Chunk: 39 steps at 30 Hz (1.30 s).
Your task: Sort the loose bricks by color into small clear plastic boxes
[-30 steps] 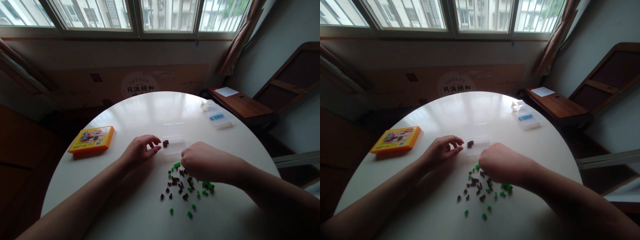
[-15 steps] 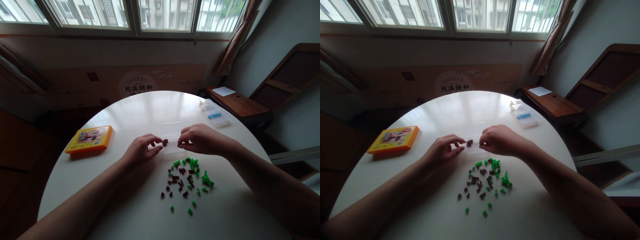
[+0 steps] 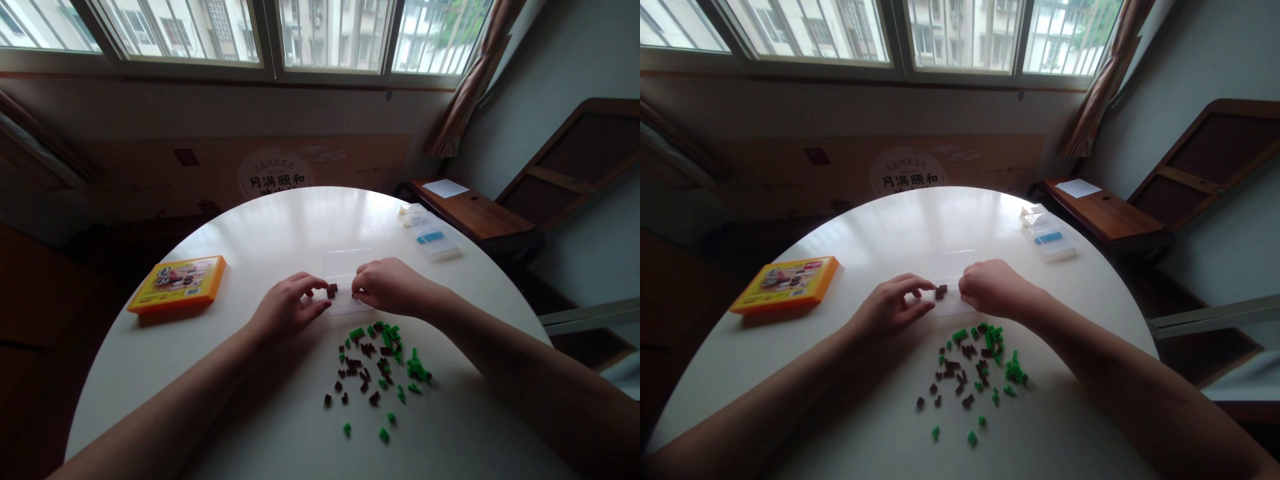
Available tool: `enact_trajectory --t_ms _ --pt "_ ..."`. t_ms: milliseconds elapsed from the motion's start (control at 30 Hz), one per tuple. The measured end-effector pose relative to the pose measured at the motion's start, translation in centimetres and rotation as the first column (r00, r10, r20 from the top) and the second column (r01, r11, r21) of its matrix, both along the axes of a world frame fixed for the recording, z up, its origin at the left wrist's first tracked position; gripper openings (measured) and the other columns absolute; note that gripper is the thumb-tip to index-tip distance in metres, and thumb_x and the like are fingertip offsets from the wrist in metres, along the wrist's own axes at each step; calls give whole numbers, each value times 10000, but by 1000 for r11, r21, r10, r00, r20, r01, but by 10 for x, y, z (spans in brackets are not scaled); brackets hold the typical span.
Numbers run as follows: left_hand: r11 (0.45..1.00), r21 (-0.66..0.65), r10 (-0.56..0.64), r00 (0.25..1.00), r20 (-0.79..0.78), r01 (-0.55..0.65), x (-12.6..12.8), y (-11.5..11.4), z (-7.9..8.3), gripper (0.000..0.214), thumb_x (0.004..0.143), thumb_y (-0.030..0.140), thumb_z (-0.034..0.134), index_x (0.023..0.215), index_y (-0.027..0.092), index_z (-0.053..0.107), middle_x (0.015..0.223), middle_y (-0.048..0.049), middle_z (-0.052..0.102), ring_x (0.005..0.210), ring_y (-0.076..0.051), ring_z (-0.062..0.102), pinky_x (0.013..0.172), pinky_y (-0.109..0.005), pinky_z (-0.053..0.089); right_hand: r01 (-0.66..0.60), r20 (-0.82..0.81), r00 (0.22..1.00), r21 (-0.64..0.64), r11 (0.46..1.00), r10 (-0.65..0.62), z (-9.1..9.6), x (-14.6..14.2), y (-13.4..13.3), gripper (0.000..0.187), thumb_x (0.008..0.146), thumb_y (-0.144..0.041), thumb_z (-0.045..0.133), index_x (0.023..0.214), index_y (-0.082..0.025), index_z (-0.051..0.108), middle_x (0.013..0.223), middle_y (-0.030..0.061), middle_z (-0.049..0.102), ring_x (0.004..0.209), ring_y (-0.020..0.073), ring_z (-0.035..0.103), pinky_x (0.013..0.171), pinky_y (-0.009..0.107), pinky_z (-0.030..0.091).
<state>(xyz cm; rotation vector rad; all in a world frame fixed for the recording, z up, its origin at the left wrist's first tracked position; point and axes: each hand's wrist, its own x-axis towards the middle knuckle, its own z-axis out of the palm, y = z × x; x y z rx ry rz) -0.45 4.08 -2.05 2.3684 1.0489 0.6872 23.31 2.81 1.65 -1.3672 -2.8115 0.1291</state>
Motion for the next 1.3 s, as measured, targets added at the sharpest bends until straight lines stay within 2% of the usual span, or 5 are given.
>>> enact_trajectory --t_ms 200,400,533,733,1300 --pt "1000 -14 2 998 -64 -3 1 -1 0 255 830 364 657 1058 251 683 990 -37 675 775 -164 621 709 -286 514 -30 -96 995 33 999 33 -7 -2 0 211 851 -178 547 877 -247 744 824 4 691 650 115 550 557 260 280" --pt "1000 -21 -8 997 -81 7 0 1 0 264 834 360 654 1077 257 669 994 -37 674 797 -171 616 742 -306 506 32 -224 975 106 994 -7 -14 2 1 241 841 -179 585 979 -290 749 852 -20 697 664 115 577 579 251 320" --pt "1000 -18 -11 995 -95 10 -1 0 0 271 835 362 652 1084 258 660 995 -37 675 829 -185 618 773 -329 506 31 -238 971 99 995 -6 -11 6 -2 253 812 -164 585 904 -318 763 818 -41 683 621 99 554 569 248 322" --pt "999 -37 11 994 -110 -15 0 -2 2 292 820 366 667 1096 273 651 1013 -31 685 868 -200 616 796 -358 504 4 -220 976 68 998 11 -14 4 -2 273 781 -162 591 905 -330 766 817 -41 688 612 99 551 551 251 304" --pt "999 -43 1 994 -113 -6 0 -3 -1 295 831 358 661 1116 289 630 1072 -15 687 951 -220 615 844 -384 493 -25 -266 963 83 996 47 -25 0 2 346 824 -168 582 1043 -376 751 837 -23 680 655 110 570 576 249 332"
